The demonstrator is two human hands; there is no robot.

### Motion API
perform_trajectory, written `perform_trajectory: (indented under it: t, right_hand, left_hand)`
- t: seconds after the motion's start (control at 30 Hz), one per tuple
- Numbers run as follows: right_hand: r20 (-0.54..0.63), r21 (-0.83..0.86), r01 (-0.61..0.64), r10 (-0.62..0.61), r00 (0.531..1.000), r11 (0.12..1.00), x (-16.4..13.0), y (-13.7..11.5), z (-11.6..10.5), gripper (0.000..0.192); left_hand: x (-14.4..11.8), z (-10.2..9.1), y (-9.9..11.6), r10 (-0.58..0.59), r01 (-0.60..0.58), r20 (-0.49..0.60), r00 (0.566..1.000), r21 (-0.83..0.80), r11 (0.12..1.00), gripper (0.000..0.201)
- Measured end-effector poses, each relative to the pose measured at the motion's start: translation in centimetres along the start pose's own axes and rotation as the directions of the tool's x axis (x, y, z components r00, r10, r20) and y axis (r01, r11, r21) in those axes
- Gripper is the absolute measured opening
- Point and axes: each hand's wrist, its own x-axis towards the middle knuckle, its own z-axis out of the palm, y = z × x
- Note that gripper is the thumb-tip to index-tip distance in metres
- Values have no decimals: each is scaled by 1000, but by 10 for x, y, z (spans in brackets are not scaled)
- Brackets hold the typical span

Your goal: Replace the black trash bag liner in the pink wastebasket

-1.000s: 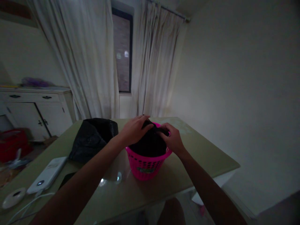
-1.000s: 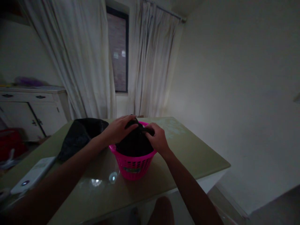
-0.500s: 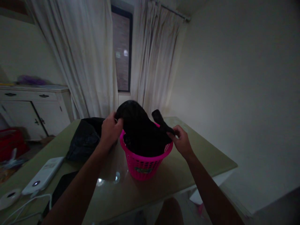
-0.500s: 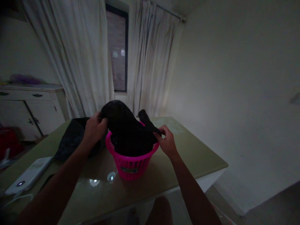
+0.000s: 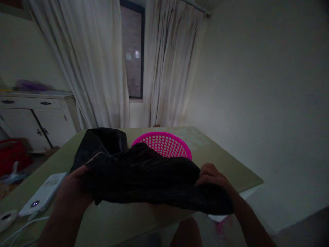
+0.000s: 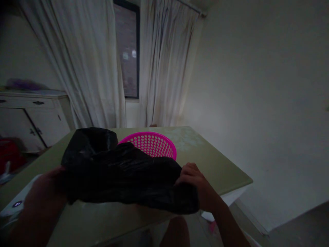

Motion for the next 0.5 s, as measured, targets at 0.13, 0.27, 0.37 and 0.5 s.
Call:
perform_trajectory:
  t: [0.13,0.27,0.37,0.5]
  right_hand:
    - [-97,-503,47,-111,989,863,-11,14,9,33]
    - [-354,-468,-100,-83,931,878,-10,32,19,50]
    - [-453,-230,-86,-28,891,969,-3,32,25,46]
    - [-571,-243,2,-145,808,970,1,32,42,45]
  left_hand:
    - [4,-8,-29,-31,25,63,998,92,995,45]
    - [18,13,-32,104,-111,64,993,122,986,47]
    - [24,21,-25,111,-118,125,986,48,992,44]
    - [24,6,-22,73,-95,279,958,66,993,48]
